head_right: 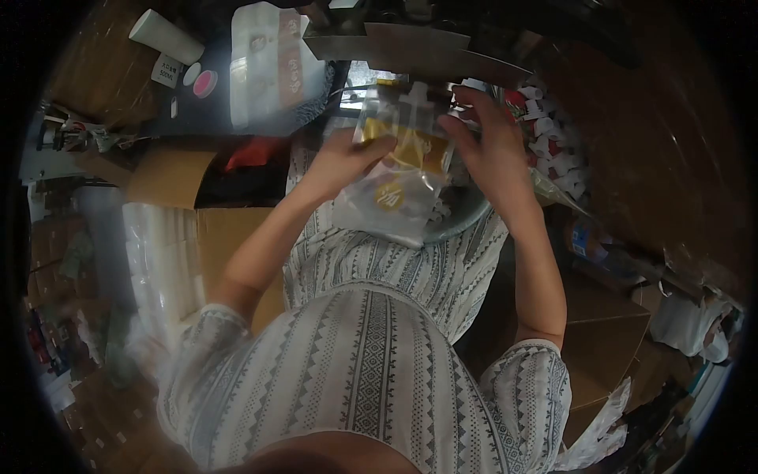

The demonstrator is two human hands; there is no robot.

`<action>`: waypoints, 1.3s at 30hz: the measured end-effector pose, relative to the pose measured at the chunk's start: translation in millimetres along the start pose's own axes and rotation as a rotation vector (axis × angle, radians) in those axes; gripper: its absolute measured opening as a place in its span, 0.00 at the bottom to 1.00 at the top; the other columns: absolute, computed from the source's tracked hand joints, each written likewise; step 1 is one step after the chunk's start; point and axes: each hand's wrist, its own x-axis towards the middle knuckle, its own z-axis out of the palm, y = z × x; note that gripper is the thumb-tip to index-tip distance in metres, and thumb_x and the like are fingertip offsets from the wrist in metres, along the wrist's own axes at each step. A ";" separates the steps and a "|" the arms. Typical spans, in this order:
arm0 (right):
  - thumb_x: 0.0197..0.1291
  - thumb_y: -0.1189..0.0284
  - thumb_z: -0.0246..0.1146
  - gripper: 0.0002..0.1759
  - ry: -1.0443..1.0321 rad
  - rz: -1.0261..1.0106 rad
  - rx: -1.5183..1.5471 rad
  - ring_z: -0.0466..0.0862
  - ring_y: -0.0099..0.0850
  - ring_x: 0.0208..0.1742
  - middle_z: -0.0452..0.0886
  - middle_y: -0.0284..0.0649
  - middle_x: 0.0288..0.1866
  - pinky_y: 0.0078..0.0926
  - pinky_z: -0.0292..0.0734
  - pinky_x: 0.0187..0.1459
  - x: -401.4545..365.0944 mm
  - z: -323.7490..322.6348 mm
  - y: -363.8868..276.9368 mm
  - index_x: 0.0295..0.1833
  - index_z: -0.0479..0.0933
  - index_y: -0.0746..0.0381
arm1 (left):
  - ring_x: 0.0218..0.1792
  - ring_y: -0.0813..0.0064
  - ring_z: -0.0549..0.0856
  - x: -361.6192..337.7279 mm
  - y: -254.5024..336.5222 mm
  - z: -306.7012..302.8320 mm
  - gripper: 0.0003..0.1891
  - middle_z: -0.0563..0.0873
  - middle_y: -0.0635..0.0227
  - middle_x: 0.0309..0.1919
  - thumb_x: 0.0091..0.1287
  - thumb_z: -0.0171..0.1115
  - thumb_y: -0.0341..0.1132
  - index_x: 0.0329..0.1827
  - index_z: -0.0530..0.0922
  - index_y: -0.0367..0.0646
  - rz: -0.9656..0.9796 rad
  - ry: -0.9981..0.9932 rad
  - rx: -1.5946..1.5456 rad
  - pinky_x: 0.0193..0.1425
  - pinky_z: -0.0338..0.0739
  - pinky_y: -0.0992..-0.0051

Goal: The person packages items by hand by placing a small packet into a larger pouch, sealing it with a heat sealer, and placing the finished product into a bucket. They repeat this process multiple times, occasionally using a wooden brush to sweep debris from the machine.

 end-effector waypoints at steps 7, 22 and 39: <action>0.60 0.70 0.61 0.17 0.064 0.140 -0.690 0.84 0.47 0.44 0.82 0.51 0.44 0.39 0.78 0.44 -1.3 -48.5 70.7 0.55 0.75 0.59 | 0.32 0.72 0.87 27.3 -8.8 1.2 0.17 0.87 0.57 0.33 0.68 0.62 0.40 0.45 0.79 0.29 -0.124 -0.036 -0.574 0.35 0.80 0.76; 0.56 0.76 0.64 0.12 0.029 0.256 -0.220 0.85 0.35 0.38 0.84 0.48 0.39 0.29 0.77 0.39 -3.7 -52.7 27.9 0.47 0.78 0.65 | 0.31 0.51 0.81 -36.3 -60.4 -90.1 0.05 0.81 0.56 0.32 0.60 0.62 0.29 0.37 0.80 0.39 0.322 0.702 0.740 0.33 0.74 0.62; 0.60 0.72 0.65 0.12 -0.270 -0.065 0.024 0.84 0.29 0.39 0.84 0.40 0.40 0.24 0.77 0.40 5.4 4.3 -27.1 0.49 0.79 0.64 | 0.29 0.56 0.83 -29.1 -12.7 -8.2 0.06 0.81 0.57 0.28 0.61 0.63 0.31 0.36 0.82 0.38 0.443 0.133 0.330 0.31 0.75 0.65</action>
